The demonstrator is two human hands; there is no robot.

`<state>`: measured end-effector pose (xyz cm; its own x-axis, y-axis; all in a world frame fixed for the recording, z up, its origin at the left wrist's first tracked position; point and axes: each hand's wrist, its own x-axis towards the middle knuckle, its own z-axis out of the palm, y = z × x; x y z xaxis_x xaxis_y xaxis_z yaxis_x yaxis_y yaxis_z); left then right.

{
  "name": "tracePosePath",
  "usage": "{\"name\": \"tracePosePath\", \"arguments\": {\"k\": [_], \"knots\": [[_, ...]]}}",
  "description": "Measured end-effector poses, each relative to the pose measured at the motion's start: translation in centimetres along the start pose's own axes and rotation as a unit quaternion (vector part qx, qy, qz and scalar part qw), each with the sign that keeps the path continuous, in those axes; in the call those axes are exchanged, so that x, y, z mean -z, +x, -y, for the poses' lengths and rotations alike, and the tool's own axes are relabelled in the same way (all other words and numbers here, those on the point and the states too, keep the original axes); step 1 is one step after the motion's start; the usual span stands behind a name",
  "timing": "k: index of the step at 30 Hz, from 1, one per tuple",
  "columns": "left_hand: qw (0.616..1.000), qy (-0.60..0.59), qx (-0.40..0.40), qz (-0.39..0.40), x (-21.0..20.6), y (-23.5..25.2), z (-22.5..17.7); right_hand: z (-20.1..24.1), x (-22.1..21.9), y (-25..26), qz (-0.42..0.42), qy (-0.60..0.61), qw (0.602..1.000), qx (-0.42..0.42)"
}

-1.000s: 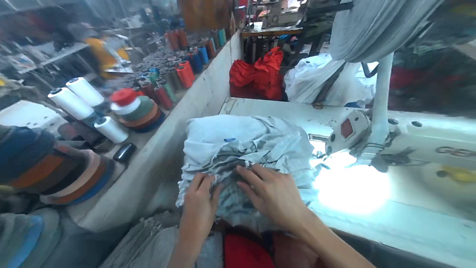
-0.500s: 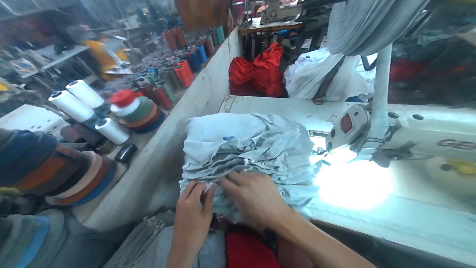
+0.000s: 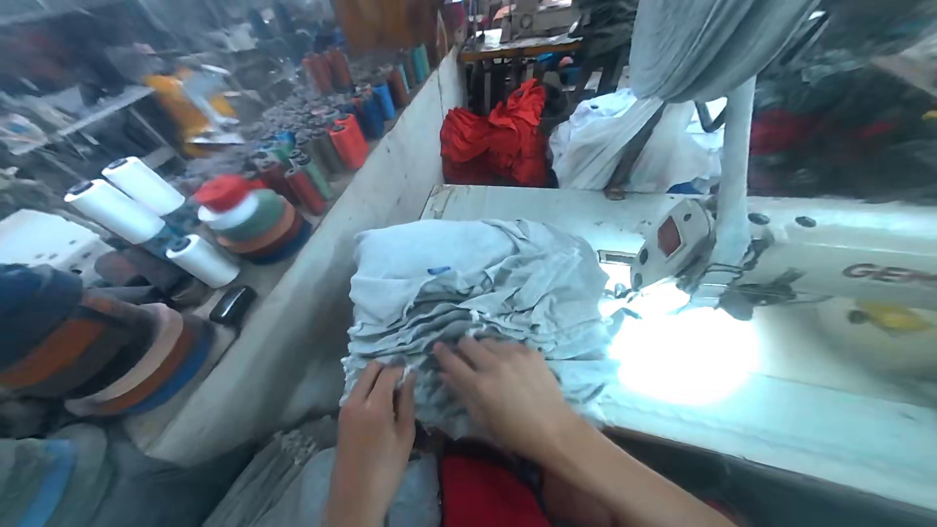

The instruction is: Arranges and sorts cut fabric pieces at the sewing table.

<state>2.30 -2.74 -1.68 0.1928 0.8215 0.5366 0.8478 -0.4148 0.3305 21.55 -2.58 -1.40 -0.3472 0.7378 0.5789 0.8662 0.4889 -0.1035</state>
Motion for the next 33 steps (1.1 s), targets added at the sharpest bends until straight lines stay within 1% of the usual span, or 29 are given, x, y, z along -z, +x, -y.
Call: {"name": "tracePosePath", "arguments": {"k": [4, 9, 11, 14, 18, 23, 26, 29, 33], "knots": [[0.998, -0.054, 0.024, 0.014, 0.5, -0.1, -0.4, 0.7, -1.0, 0.1, 0.006, 0.022, 0.999, 0.028], [0.998, -0.052, 0.034, 0.009, -0.3, 0.8, -1.3, -2.5, 1.1, -1.8, -0.062, 0.036, 0.995, -0.063], [0.998, -0.055, 0.034, 0.008, -1.1, 1.6, -2.2, -3.5, 2.0, -2.7, -0.070, 0.028, 0.993, -0.086], [0.998, -0.038, 0.026, 0.038, -2.4, 2.6, -3.3, -3.8, 2.5, -3.6, -0.065, 0.030, 0.993, -0.098], [0.998, -0.020, 0.011, 0.060, -2.8, 3.0, -3.1, -3.6, 2.4, -4.1, -0.053, 0.033, 0.994, -0.091], [0.992, -0.102, 0.003, 0.074, -1.4, 2.2, -1.3, -3.1, 1.9, -3.7, -0.048, 0.041, 0.995, -0.078], [0.991, -0.098, 0.016, 0.091, -0.8, 1.7, -1.4, -2.1, 1.5, -3.1, -0.039, 0.023, 0.997, -0.062], [0.993, -0.087, 0.005, 0.079, -0.7, 1.4, -1.6, -1.1, 0.8, -2.1, -0.028, 0.002, 0.999, -0.044], [0.995, -0.075, 0.005, 0.064, -0.2, 1.2, -1.7, -0.7, -0.2, -1.4, -0.021, 0.018, 0.999, -0.026]]}}
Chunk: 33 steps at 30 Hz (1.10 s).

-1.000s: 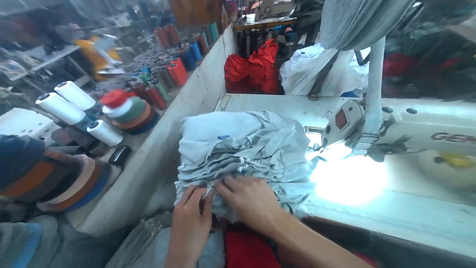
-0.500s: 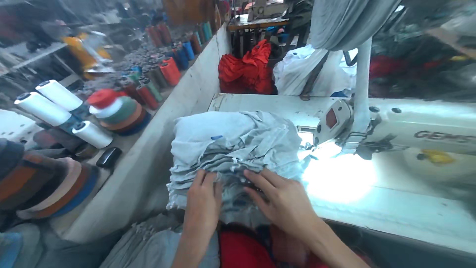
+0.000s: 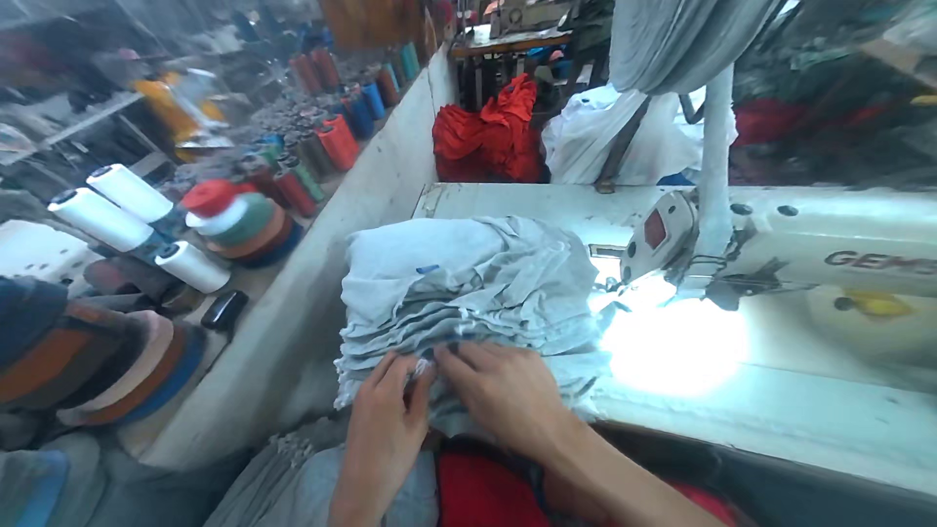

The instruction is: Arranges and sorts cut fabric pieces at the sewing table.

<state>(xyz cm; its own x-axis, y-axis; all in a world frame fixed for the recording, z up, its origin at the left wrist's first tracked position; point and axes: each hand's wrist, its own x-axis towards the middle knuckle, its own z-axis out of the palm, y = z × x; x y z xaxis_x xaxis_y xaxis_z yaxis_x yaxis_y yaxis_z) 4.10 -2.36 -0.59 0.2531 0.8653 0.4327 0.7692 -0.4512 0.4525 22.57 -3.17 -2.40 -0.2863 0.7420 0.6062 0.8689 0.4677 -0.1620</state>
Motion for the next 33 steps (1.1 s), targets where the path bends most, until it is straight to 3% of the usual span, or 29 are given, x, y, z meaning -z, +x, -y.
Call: {"name": "tracePosePath", "arguments": {"k": [4, 8, 11, 15, 24, 33], "knots": [[0.999, 0.011, 0.020, -0.048, 1.4, -0.5, 1.3, -1.1, 1.0, -0.6, -0.030, 0.002, 0.999, -0.037], [0.999, 0.001, 0.039, -0.030, 0.1, -0.3, 0.1, -1.4, 1.6, -1.3, -0.023, 0.000, 0.998, -0.056], [0.999, 0.034, 0.024, -0.009, -1.6, 0.0, -0.4, -0.9, 1.5, -1.5, -0.007, 0.005, 0.999, -0.048], [0.997, 0.074, 0.011, -0.011, -0.4, -0.8, 0.3, -0.9, 1.7, -1.5, 0.011, 0.007, 0.999, -0.030], [0.999, 0.016, 0.027, -0.008, 0.9, -2.1, 1.5, 1.1, -0.6, 0.3, 0.036, 0.010, 0.998, 0.048], [0.996, 0.025, 0.077, -0.041, -0.4, -3.8, 1.7, -1.9, 2.1, -2.5, -0.024, 0.014, 0.998, -0.053]]}}
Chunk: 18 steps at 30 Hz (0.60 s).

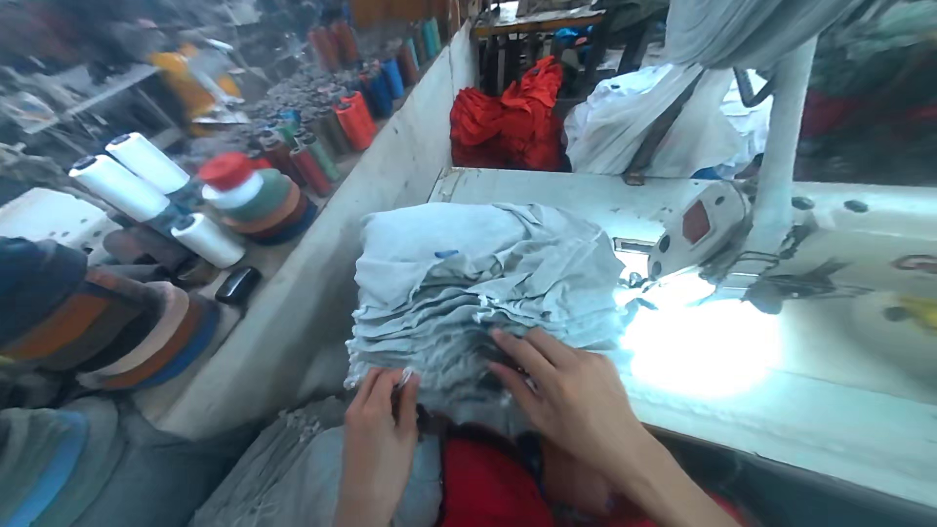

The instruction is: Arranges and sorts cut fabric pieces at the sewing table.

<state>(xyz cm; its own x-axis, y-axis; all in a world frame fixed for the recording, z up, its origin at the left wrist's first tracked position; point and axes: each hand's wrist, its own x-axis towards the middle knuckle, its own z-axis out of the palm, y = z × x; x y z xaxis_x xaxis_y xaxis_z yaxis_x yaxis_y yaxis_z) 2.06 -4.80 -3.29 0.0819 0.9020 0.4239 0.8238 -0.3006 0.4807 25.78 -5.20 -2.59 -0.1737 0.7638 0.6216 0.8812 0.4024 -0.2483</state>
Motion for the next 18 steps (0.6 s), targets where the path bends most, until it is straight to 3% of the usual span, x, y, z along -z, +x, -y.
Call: {"name": "tracePosePath", "arguments": {"k": [6, 12, 18], "knots": [[1.000, 0.009, -0.016, -0.002, -1.7, 0.0, 0.1, 0.8, 0.1, 0.1, 0.022, -0.009, 1.000, 0.003], [0.989, -0.144, -0.005, 0.033, 0.1, -1.0, 0.4, 1.3, -0.1, 0.4, 0.031, 0.007, 0.999, 0.029], [0.982, -0.182, -0.016, 0.039, 0.1, -0.8, -0.1, 3.8, -2.6, 0.8, 0.060, 0.011, 0.996, 0.071]]}}
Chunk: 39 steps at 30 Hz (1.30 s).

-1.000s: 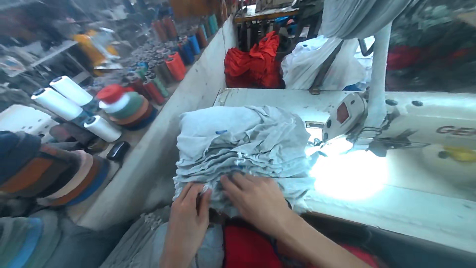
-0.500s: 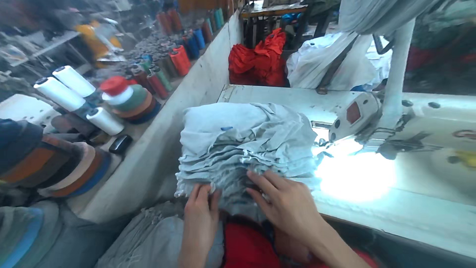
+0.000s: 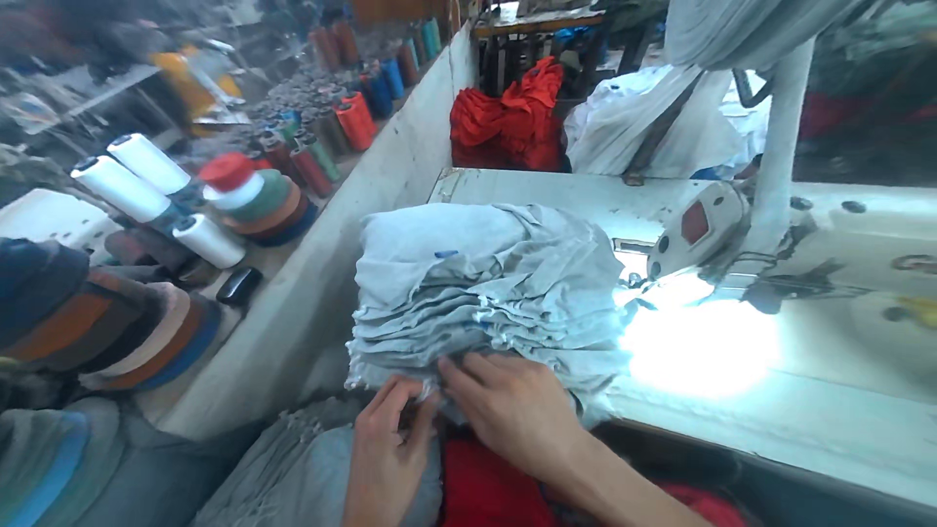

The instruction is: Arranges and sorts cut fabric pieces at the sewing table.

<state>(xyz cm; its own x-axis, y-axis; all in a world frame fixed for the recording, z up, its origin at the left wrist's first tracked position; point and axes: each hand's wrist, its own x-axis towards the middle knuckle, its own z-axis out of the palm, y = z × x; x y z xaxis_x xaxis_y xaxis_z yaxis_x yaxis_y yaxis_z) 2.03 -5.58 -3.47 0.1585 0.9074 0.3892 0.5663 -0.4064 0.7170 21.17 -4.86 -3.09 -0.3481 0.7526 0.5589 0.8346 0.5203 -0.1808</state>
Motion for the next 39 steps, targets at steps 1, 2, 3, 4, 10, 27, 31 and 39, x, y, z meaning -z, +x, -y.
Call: {"name": "tracePosePath", "arguments": {"k": [1, 2, 3, 4, 10, 27, 31, 39], "knots": [[1.000, -0.006, 0.000, 0.001, 0.0, 0.1, -0.1, 0.1, -0.2, 0.1, 0.001, 0.007, 1.000, 0.000], [1.000, -0.008, 0.000, 0.001, 0.1, 0.1, -0.1, 0.0, -0.2, 0.3, 0.002, 0.013, 1.000, -0.003], [1.000, -0.006, -0.001, 0.002, 0.1, 0.2, -0.1, -0.3, 0.0, 0.5, 0.001, 0.016, 1.000, -0.008], [1.000, -0.001, -0.002, 0.003, 0.1, 0.1, 0.1, -0.7, 0.3, 0.7, 0.001, 0.016, 1.000, -0.015], [1.000, 0.000, -0.001, 0.026, -0.3, -0.4, 0.6, -4.0, 2.6, 3.3, 0.078, -0.002, 0.997, -0.015], [1.000, -0.028, -0.006, -0.009, -0.4, 0.0, 0.3, -4.9, 2.9, 4.5, 0.103, 0.025, 0.994, -0.025], [0.999, 0.045, 0.005, -0.004, -0.5, 0.2, 0.6, -7.1, 2.1, 5.8, 0.126, 0.039, 0.990, -0.057], [0.991, 0.130, -0.003, -0.037, -1.7, 4.6, -1.0, -7.2, 1.4, 3.9, 0.095, 0.086, 0.990, -0.057]]}}
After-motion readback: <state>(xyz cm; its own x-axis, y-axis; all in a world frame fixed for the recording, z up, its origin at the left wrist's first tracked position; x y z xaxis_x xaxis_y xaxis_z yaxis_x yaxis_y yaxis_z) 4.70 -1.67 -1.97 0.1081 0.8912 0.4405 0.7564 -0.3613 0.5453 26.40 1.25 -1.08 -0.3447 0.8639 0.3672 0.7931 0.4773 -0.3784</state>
